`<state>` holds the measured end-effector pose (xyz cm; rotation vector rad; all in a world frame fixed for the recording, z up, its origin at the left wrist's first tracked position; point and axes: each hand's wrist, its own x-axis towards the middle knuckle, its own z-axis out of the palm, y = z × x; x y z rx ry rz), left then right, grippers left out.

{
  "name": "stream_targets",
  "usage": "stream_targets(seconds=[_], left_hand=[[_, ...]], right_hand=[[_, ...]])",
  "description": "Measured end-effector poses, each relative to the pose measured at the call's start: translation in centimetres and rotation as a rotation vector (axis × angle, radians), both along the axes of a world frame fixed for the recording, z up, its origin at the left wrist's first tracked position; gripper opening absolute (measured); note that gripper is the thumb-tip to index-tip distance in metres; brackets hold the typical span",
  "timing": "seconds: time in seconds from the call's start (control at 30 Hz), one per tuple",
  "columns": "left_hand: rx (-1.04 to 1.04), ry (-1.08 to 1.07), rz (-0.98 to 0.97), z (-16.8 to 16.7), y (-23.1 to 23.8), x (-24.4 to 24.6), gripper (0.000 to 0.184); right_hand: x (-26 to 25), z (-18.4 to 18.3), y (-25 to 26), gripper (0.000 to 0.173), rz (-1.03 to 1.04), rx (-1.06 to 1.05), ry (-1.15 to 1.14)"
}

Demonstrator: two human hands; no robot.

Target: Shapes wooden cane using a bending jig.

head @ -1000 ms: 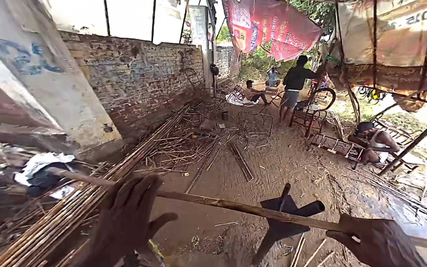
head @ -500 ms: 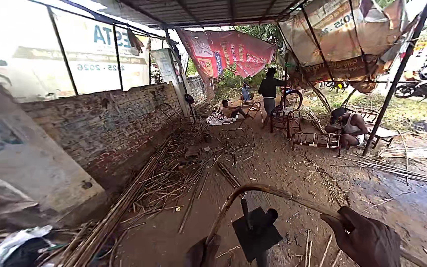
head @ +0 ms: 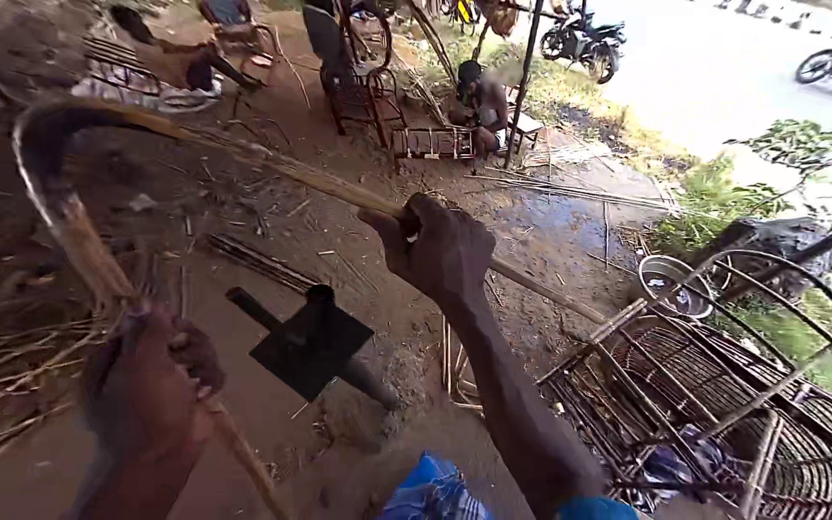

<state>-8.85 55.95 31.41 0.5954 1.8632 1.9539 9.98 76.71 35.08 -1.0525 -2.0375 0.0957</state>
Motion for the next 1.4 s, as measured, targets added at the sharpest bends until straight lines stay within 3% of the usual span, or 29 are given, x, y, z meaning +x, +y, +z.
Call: stream_targets(seconds=[0.17, 0.27, 0.5, 0.57, 0.67, 0.77, 0.87, 0.97, 1.1, 1.23, 1.4], left_hand=[[0.077, 0.006, 0.012, 2.3, 1.5, 0.5, 0.033], [0.072, 0.045, -0.031, 1.9, 0.5, -0.9, 0.038], [-0.064, 0.030, -0.017, 0.4, -1.4, -1.5, 0.030], [-0.177, 0.071, 0.034, 0.2, -2.4, -1.9, 0.030], [-0.553, 0.173, 0.003, 0.3, -5.9, -3.3, 0.045], [-0.745, 0.187, -0.110, -2.7, -7.5, -3.8, 0.055], [-0.850, 0.188, -0.189, -6.2, -8.1, -3.3, 0.058], [-0.947, 0.054, -0.286, -9.7, -8.8, -1.7, 0.060], [-0.898, -0.089, -0.243, -15.0, -9.7, 0.5, 0.056], [-0.775, -0.147, -0.237, -16.4, -9.4, 1.7, 0.051], [-0.624, -0.177, -0.187, -17.7, -9.9, 1.8, 0.050]], right_hand=[[0.6, 0.0, -1.2, 0.061, -0.002, -0.039, -0.005], [-0.4, -0.7, -1.5, 0.068, -0.015, -0.058, -0.005], [-0.8, -1.9, -0.5, 0.055, 0.007, -0.072, 0.020], [0.7, -1.6, -0.2, 0.056, 0.066, -0.124, -0.075], [2.2, -1.8, 1.3, 0.060, 0.209, -0.202, -0.313], [1.3, -5.9, 4.3, 0.052, 0.305, -0.206, -0.451], [-0.2, -10.5, 7.0, 0.047, 0.365, -0.339, -0.588], [-0.5, -14.9, 9.1, 0.049, 0.445, -0.412, -0.704], [-1.5, -17.9, 10.1, 0.045, 0.557, -0.414, -0.770], [-1.8, -18.4, 10.2, 0.041, 0.579, -0.438, -0.762], [1.2, -20.9, 3.6, 0.044, 0.269, -0.377, -0.618]])
